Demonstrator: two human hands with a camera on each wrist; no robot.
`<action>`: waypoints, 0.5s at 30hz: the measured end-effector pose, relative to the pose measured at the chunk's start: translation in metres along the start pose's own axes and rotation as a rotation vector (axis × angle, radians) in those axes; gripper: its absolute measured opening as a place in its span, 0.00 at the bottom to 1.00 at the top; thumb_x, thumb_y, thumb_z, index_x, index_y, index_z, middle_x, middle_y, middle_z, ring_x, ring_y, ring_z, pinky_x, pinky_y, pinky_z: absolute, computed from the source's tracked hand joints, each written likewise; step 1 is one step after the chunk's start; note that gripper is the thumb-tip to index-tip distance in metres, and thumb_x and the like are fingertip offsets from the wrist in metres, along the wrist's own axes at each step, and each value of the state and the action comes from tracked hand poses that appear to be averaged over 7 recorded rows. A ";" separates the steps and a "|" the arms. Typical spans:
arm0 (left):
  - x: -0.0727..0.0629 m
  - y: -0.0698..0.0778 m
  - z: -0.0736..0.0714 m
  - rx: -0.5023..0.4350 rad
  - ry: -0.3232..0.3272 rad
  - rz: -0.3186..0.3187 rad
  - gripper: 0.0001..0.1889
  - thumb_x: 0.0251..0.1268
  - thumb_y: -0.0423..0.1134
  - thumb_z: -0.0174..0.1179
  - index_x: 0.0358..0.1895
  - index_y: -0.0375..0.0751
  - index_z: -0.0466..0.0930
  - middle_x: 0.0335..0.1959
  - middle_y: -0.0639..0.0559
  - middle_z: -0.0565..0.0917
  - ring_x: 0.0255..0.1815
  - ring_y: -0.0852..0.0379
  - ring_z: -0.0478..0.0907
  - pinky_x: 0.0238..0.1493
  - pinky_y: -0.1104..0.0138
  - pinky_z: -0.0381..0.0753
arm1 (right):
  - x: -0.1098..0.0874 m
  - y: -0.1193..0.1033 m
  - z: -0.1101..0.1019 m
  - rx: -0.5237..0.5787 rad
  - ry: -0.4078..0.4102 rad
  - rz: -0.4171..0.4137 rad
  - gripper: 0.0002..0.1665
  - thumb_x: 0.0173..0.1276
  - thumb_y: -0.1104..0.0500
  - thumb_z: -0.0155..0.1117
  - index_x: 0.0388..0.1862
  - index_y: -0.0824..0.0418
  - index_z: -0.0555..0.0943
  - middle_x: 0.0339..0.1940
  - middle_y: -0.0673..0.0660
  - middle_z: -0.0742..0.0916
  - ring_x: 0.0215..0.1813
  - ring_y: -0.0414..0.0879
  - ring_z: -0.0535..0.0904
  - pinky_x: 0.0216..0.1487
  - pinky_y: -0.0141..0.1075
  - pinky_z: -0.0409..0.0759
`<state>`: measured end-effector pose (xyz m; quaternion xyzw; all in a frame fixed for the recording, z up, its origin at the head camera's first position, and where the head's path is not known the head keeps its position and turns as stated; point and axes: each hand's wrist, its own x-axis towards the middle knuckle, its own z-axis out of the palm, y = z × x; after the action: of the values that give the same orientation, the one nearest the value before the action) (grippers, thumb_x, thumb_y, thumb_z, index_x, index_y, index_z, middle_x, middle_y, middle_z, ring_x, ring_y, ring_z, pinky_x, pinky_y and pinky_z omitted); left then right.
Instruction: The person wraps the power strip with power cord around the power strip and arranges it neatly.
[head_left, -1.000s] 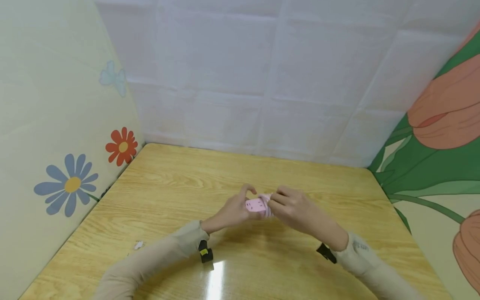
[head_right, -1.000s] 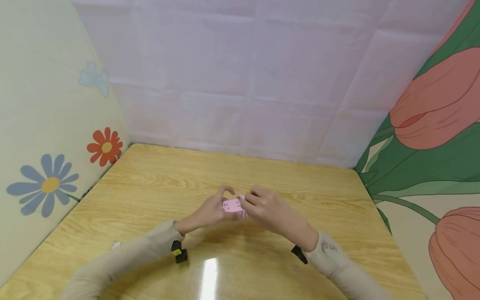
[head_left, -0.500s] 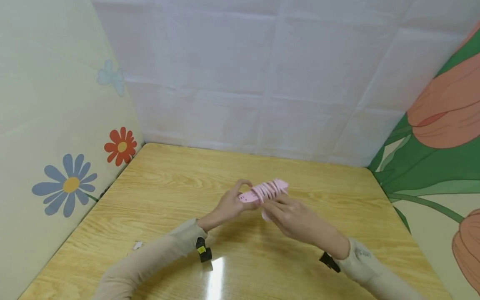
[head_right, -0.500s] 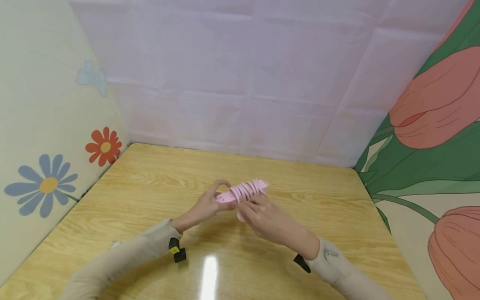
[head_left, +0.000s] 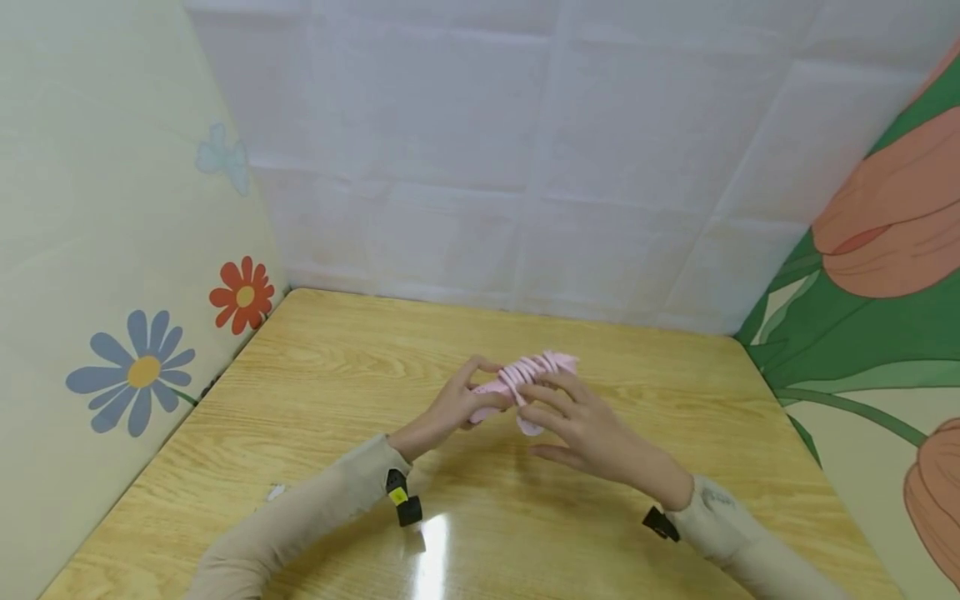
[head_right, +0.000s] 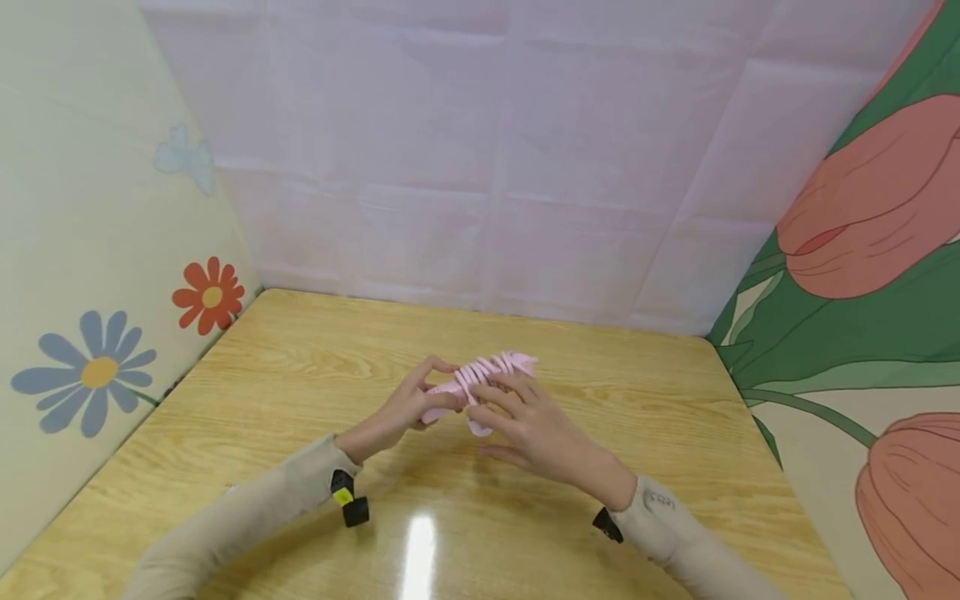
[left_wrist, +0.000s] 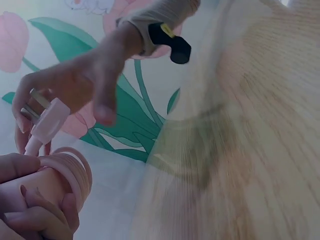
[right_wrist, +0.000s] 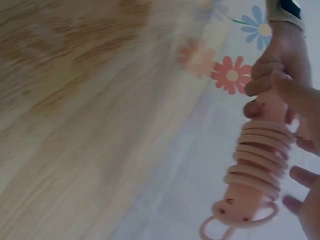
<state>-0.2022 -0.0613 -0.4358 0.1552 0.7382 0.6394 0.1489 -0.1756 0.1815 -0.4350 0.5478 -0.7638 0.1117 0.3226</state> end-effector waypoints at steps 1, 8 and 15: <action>0.000 0.001 0.000 -0.017 -0.008 -0.006 0.27 0.58 0.40 0.67 0.61 0.44 0.68 0.32 0.35 0.86 0.14 0.61 0.65 0.13 0.72 0.59 | -0.001 0.001 0.002 -0.023 0.004 -0.013 0.41 0.51 0.49 0.80 0.62 0.59 0.75 0.65 0.61 0.76 0.65 0.63 0.68 0.64 0.60 0.65; -0.001 0.000 0.004 -0.082 -0.073 -0.070 0.26 0.60 0.46 0.67 0.59 0.45 0.68 0.32 0.43 0.87 0.15 0.62 0.64 0.14 0.71 0.60 | -0.004 0.008 0.017 -0.150 0.047 -0.053 0.56 0.38 0.60 0.87 0.68 0.56 0.68 0.68 0.58 0.73 0.65 0.66 0.69 0.63 0.64 0.65; -0.003 -0.004 0.007 -0.081 -0.151 -0.102 0.26 0.60 0.50 0.65 0.57 0.45 0.68 0.33 0.42 0.87 0.14 0.61 0.64 0.12 0.71 0.59 | -0.005 0.012 0.022 -0.181 0.050 -0.083 0.67 0.40 0.66 0.84 0.78 0.52 0.57 0.69 0.55 0.74 0.60 0.62 0.74 0.56 0.56 0.73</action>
<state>-0.1970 -0.0562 -0.4407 0.1591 0.7055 0.6466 0.2427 -0.1937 0.1780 -0.4524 0.5446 -0.7392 0.0424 0.3939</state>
